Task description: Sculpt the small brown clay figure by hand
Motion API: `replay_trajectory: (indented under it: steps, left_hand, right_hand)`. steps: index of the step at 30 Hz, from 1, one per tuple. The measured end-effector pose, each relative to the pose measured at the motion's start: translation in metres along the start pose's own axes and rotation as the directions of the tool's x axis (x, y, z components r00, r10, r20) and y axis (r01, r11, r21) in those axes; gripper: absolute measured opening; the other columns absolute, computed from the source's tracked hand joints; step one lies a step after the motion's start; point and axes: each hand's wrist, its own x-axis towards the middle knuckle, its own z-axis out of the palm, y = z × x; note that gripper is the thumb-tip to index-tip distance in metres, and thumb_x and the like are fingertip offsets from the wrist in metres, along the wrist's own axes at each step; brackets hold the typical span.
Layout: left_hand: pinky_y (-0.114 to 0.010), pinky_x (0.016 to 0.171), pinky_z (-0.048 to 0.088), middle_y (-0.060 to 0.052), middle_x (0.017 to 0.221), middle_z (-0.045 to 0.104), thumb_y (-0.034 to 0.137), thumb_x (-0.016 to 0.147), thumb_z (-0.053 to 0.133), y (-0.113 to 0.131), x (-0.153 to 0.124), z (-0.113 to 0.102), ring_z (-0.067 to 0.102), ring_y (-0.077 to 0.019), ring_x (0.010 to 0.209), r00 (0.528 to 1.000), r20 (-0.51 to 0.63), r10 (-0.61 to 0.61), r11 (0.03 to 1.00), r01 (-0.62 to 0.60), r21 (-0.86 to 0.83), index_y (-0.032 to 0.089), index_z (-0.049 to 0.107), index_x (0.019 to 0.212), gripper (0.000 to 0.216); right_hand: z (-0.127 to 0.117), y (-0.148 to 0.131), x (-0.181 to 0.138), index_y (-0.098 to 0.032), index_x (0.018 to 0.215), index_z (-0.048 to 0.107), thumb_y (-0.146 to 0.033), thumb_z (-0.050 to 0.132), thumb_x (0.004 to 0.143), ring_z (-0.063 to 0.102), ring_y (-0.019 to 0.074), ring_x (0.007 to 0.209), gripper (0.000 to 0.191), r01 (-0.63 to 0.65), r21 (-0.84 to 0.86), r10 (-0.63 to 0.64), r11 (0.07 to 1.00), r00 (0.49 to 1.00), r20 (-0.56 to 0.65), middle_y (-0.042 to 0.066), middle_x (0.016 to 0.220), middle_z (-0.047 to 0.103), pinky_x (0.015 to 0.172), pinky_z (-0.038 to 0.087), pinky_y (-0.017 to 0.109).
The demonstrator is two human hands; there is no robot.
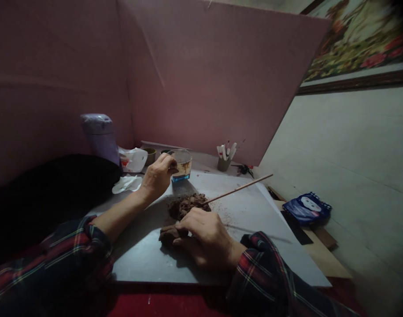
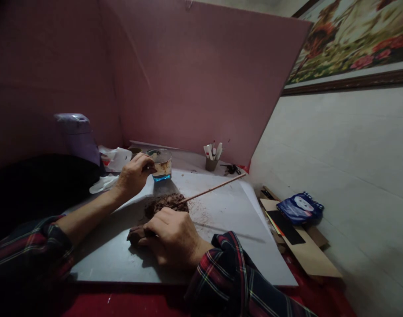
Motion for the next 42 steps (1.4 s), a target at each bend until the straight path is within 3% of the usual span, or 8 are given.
replay_trajectory:
  steps: [10,15,19,25,31,36,38,42]
  left_hand:
    - [-0.027,0.071,0.048,-0.002,0.084,0.06,0.009,0.082,0.06,0.004,0.015,-0.03,0.06,-0.0162,0.077,1.0,-0.024,0.018,0.999,-0.017,0.043,0.017,0.057,0.08,0.009]
    - [-0.026,0.069,0.047,-0.002,0.083,0.059,0.008,0.081,0.058,0.006,0.029,-0.05,0.059,-0.0156,0.075,1.0,0.016,-0.016,0.998,0.015,0.067,0.016,0.059,0.079,0.008]
    - [-0.027,0.069,0.046,-0.004,0.084,0.061,0.009,0.079,0.06,0.004,0.048,-0.05,0.059,-0.0165,0.075,0.999,0.038,-0.033,0.994,0.029,0.102,0.015,0.06,0.079,0.006]
    - [-0.027,0.069,0.046,-0.004,0.085,0.062,0.012,0.079,0.063,-0.003,0.075,-0.013,0.058,-0.0159,0.072,0.992,0.116,-0.056,0.986,0.036,0.163,0.015,0.062,0.079,0.003]
    - [-0.029,0.071,0.047,-0.008,0.092,0.063,0.012,0.087,0.053,-0.006,0.087,0.035,0.062,-0.0167,0.076,0.968,0.243,-0.06,0.976,0.006,0.216,0.014,0.063,0.088,0.01]
    - [-0.035,0.08,0.052,-0.012,0.104,0.063,0.019,0.092,0.053,-0.017,0.086,0.065,0.064,-0.0203,0.088,0.932,0.342,-0.118,0.969,0.034,0.243,0.011,0.063,0.102,0.016]
    - [-0.041,0.084,0.054,-0.009,0.117,0.061,0.031,0.092,0.057,-0.022,0.083,0.073,0.062,-0.0212,0.1,0.911,0.387,-0.143,0.969,0.049,0.242,0.015,0.058,0.118,0.031]
    - [-0.043,0.087,0.054,-0.01,0.122,0.059,0.032,0.092,0.057,-0.028,0.072,0.082,0.061,-0.0226,0.104,0.885,0.428,-0.181,0.971,0.092,0.22,0.015,0.056,0.122,0.034]
  right_hand:
    - [0.003,-0.007,0.003,-0.014,0.086,0.062,-0.026,0.055,0.091,0.054,0.0142,0.063,0.015,0.165,-0.093,-0.17,0.982,0.984,-0.053,0.005,0.071,0.067,0.056,0.045,0.026]
    - [0.003,-0.012,0.006,-0.012,0.09,0.064,-0.023,0.056,0.089,0.052,0.0137,0.062,0.013,0.189,-0.256,-0.209,0.948,0.976,-0.053,0.004,0.072,0.067,0.055,0.042,0.028]
    - [0.0,-0.014,0.014,-0.014,0.084,0.065,-0.015,0.05,0.091,0.05,0.014,0.06,0.017,0.272,-0.404,-0.291,0.874,0.957,0.015,0.002,0.065,0.063,0.051,0.034,0.029]
    - [-0.001,-0.018,0.014,-0.014,0.082,0.064,-0.017,0.054,0.089,0.049,0.0132,0.057,0.013,0.375,-0.368,-0.387,0.851,0.921,0.044,-0.001,0.063,0.059,0.048,0.028,0.03]
    - [0.001,-0.012,0.011,-0.012,0.083,0.064,-0.016,0.053,0.086,0.048,0.0134,0.056,0.012,0.352,-0.318,-0.371,0.88,0.929,0.002,-0.001,0.063,0.058,0.047,0.026,0.029]
    - [0.0,-0.011,0.012,-0.014,0.076,0.062,-0.017,0.054,0.085,0.046,0.0133,0.054,0.012,0.358,-0.316,-0.386,0.879,0.922,-0.03,-0.001,0.061,0.056,0.045,0.024,0.029]
    - [0.0,-0.012,0.012,-0.015,0.075,0.061,-0.018,0.054,0.085,0.046,0.0132,0.054,0.013,0.332,-0.31,-0.361,0.891,0.932,-0.04,-0.001,0.061,0.056,0.045,0.024,0.03]
    - [0.002,-0.011,0.012,-0.016,0.074,0.06,-0.019,0.053,0.087,0.046,0.0125,0.055,0.015,0.319,-0.304,-0.348,0.898,0.937,-0.045,-0.002,0.06,0.056,0.045,0.024,0.029]
